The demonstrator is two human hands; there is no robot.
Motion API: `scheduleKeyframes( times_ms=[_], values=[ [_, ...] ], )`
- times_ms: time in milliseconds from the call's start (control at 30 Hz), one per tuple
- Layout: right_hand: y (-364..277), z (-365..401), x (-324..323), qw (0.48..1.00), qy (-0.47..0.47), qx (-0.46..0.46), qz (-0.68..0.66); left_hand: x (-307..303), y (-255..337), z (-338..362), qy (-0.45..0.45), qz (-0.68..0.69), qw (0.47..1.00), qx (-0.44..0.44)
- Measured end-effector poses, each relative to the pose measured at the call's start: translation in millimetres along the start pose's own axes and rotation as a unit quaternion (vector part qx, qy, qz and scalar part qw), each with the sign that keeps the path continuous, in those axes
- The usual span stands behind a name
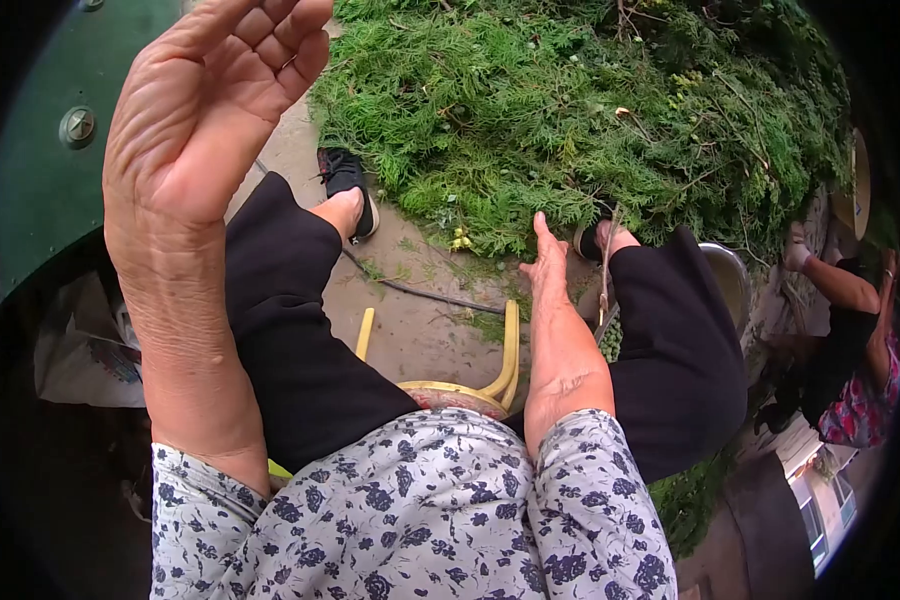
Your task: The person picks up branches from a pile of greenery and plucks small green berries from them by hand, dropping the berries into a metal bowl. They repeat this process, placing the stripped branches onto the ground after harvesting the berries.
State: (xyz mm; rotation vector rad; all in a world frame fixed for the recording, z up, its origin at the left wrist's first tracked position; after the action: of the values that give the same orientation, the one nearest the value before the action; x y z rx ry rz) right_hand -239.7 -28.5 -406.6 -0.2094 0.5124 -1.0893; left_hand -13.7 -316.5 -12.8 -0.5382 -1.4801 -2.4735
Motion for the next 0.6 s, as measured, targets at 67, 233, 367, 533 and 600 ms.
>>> scheduleKeyframes(
  times_ms=[67, 233, 367, 533, 600],
  values=[
    [2.1, -9.0, 10.0, 1.0, -0.004, 0.009, 0.002, 0.1, -2.0, -1.1, 0.012, 0.0, 1.0, -0.011],
    [34.5, -26.5, 73.0, 0.977, -0.18, 0.106, -0.034, 0.1, 2.0, -4.4, 0.018, 0.019, 1.0, -0.011],
    [21.4, 0.5, 95.9, 0.974, -0.203, 0.093, -0.044, -1.3, 5.2, -4.0, 0.022, 0.024, 0.999, -0.011],
    [-56.3, 104.5, 131.9, 0.928, -0.32, 0.08, -0.176, -5.1, 5.6, -3.1, 0.02, 0.037, 0.999, -0.01],
    [-88.4, 130.3, 136.6, 0.908, -0.34, 0.074, -0.232, -5.2, 7.4, -2.2, -0.007, 0.035, 0.999, 0.002]
  ],
)
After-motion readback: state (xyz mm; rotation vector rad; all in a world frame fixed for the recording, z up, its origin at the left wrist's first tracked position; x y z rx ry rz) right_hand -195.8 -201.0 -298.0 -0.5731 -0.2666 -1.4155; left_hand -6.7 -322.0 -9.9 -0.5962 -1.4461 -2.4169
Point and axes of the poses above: each hand's wrist, its own z-axis away from the middle knuckle, its own x-axis out of the palm, y = z × x, the point moved 8 cm from there along -z, towards the middle knuckle, and after that the axes turned 14 degrees about -z, right-handed, at the moved point
